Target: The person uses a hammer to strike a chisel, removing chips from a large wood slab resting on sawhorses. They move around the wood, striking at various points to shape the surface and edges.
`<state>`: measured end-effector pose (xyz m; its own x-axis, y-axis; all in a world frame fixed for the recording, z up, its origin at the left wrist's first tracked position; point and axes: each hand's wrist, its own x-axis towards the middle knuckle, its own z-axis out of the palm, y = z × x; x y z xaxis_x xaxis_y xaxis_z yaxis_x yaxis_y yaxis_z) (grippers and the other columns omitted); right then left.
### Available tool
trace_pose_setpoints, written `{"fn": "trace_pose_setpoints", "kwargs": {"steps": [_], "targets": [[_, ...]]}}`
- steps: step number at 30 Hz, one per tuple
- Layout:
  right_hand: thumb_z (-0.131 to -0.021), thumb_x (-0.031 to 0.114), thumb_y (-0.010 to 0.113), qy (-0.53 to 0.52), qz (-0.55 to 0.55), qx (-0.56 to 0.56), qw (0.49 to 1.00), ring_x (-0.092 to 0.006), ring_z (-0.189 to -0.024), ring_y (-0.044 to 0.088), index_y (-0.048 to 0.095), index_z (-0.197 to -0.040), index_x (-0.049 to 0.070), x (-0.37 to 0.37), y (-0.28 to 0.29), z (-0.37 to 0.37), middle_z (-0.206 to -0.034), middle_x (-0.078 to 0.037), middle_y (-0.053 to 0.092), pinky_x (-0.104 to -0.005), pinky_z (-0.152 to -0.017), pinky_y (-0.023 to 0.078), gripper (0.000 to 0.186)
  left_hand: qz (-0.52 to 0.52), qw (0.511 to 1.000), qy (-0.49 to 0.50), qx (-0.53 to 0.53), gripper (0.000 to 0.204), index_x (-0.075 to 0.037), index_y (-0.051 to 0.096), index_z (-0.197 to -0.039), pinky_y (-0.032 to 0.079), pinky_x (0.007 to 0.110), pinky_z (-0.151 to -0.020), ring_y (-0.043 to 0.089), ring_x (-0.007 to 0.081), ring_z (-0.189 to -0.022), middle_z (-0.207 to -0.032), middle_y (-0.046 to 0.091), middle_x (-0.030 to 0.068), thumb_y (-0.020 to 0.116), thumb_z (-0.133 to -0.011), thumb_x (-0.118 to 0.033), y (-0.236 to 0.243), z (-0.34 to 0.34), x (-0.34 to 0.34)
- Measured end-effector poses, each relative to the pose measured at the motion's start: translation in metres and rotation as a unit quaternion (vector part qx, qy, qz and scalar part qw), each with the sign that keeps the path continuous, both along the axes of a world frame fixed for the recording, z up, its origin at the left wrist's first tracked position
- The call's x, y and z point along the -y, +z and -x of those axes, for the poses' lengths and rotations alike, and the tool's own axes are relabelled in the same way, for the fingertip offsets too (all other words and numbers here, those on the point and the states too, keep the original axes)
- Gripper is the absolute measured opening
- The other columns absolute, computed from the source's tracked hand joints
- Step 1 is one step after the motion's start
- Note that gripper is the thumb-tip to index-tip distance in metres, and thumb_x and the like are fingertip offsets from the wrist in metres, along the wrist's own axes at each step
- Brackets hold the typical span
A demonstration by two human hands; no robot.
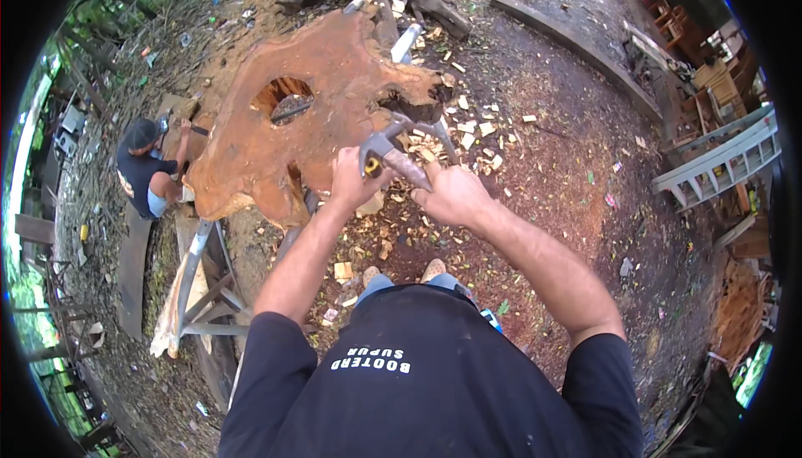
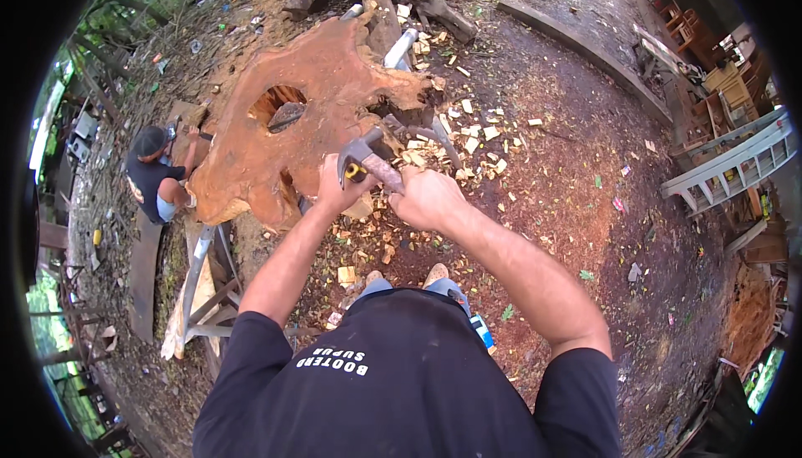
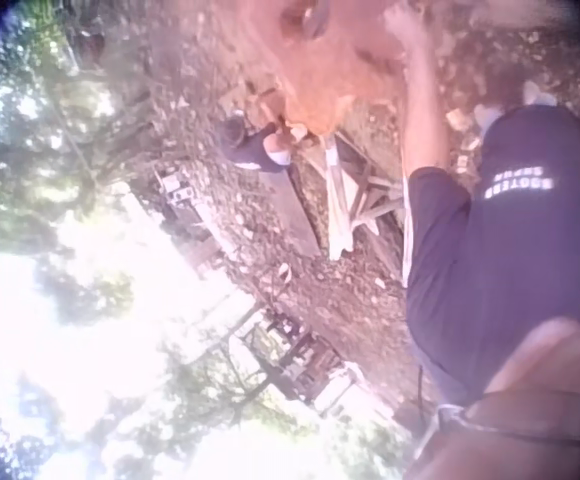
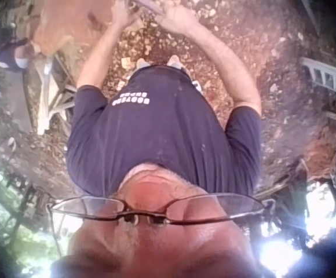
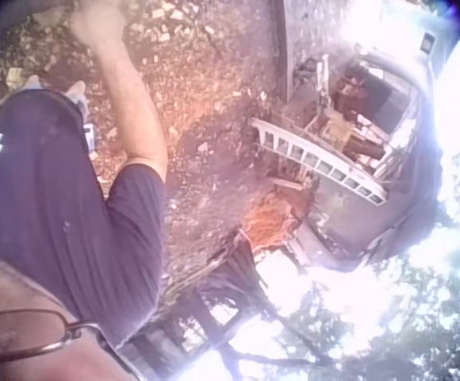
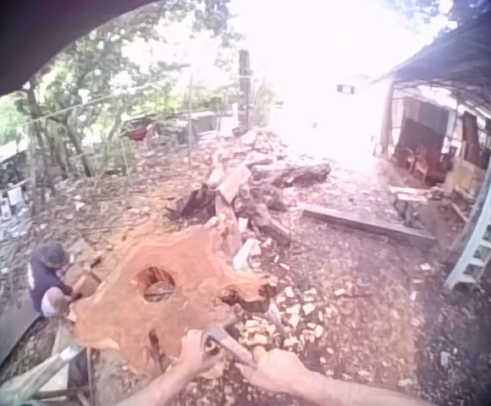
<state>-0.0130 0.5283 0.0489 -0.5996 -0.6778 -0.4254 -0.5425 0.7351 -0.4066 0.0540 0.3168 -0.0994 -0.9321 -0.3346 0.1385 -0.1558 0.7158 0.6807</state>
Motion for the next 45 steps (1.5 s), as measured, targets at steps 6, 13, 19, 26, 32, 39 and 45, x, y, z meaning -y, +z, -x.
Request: {"fn": "trace_pose_setpoints", "kwargs": {"steps": [6, 13, 19, 26, 32, 39, 45], "targets": [[-0.093, 0.036, 0.058, -0.212, 0.151, 0.103, 0.96, -0.0261, -0.072, 0.068, 0.057, -0.108, -0.003, -0.056, 0.006, 0.011, -0.082, -0.017, 0.067, -0.0416, -0.067, 0.054, 0.042, -0.196, 0.976, 0.091, 0.017, 0.041, -0.006, 0.069, -0.085, 0.055, 0.034, -0.069, 0.068, 0.016, -0.074, -0.079, 0.071, 0.0054, 0.078, -0.085, -0.046, 0.066, 0.026, -0.002], [-0.093, 0.035, 0.062, -0.318, 0.189, 0.178, 0.912, -0.0147, -0.046, 0.058, 0.054, -0.094, 0.0, -0.13, -0.05, 0.012, -0.067, -0.007, 0.058, -0.0339, -0.048, 0.049, 0.037, -0.344, 0.932, 0.046, -0.102, 0.039, -0.002, 0.066, -0.088, 0.053, 0.03, -0.073, 0.067, 0.0136, -0.074, -0.079, 0.07, 0.0044, 0.074, -0.091, -0.041, 0.11, 0.039, 0.021], [-0.092, 0.033, 0.062, -0.362, 0.18, 0.236, 0.884, -0.0152, -0.046, 0.058, 0.054, -0.096, -0.001, -0.167, -0.104, -0.016, -0.067, -0.007, 0.059, -0.0338, -0.047, 0.049, 0.035, -0.254, 0.967, -0.014, -0.005, 0.037, -0.002, 0.064, -0.088, 0.051, 0.028, -0.072, 0.063, 0.0099, -0.075, -0.078, 0.068, 0.0024, 0.075, -0.09, -0.038, 0.089, 0.026, 0.006], [-0.091, 0.033, 0.063, -0.388, 0.174, 0.269, 0.864, -0.0161, -0.047, 0.06, 0.055, -0.097, -0.002, -0.181, -0.124, -0.029, -0.068, -0.008, 0.06, -0.0342, -0.049, 0.05, 0.036, -0.125, 0.991, 0.009, 0.053, 0.039, -0.004, 0.067, -0.089, 0.05, 0.03, -0.069, 0.06, 0.0103, -0.07, -0.073, 0.065, -0.0001, 0.077, -0.087, -0.042, 0.076, 0.033, 0.005], [-0.091, 0.034, 0.062, -0.377, 0.179, 0.265, 0.869, -0.0158, -0.048, 0.06, 0.055, -0.095, 0.0, -0.175, -0.123, -0.027, -0.065, -0.006, 0.058, -0.0343, -0.05, 0.05, 0.035, -0.247, 0.965, 0.087, 0.024, 0.041, -0.003, 0.066, -0.084, 0.05, 0.028, -0.066, 0.06, 0.0108, -0.068, -0.074, 0.066, 0.0011, 0.075, -0.09, -0.042, 0.074, 0.05, 0.001], [-0.091, 0.034, 0.062, -0.366, 0.183, 0.279, 0.869, -0.0144, -0.047, 0.058, 0.055, -0.097, -0.002, -0.171, -0.122, -0.026, -0.065, -0.005, 0.056, -0.0326, -0.047, 0.05, 0.037, -0.304, 0.947, 0.095, -0.035, 0.035, -0.002, 0.062, -0.092, 0.053, 0.028, -0.073, 0.066, 0.0134, -0.078, -0.08, 0.068, 0.005, 0.072, -0.094, -0.035, 0.079, 0.013, -0.004], [-0.09, 0.03, 0.065, -0.379, 0.189, 0.296, 0.856, -0.0138, -0.047, 0.056, 0.054, -0.09, 0.0, -0.172, -0.128, -0.019, -0.066, -0.004, 0.056, -0.0317, -0.046, 0.047, 0.031, -0.342, 0.93, 0.124, -0.052, 0.034, -0.005, 0.061, -0.096, 0.057, 0.031, -0.072, 0.069, 0.0176, -0.072, -0.08, 0.068, 0.0079, 0.071, -0.094, -0.037, 0.1, 0.012, 0.001]]}}
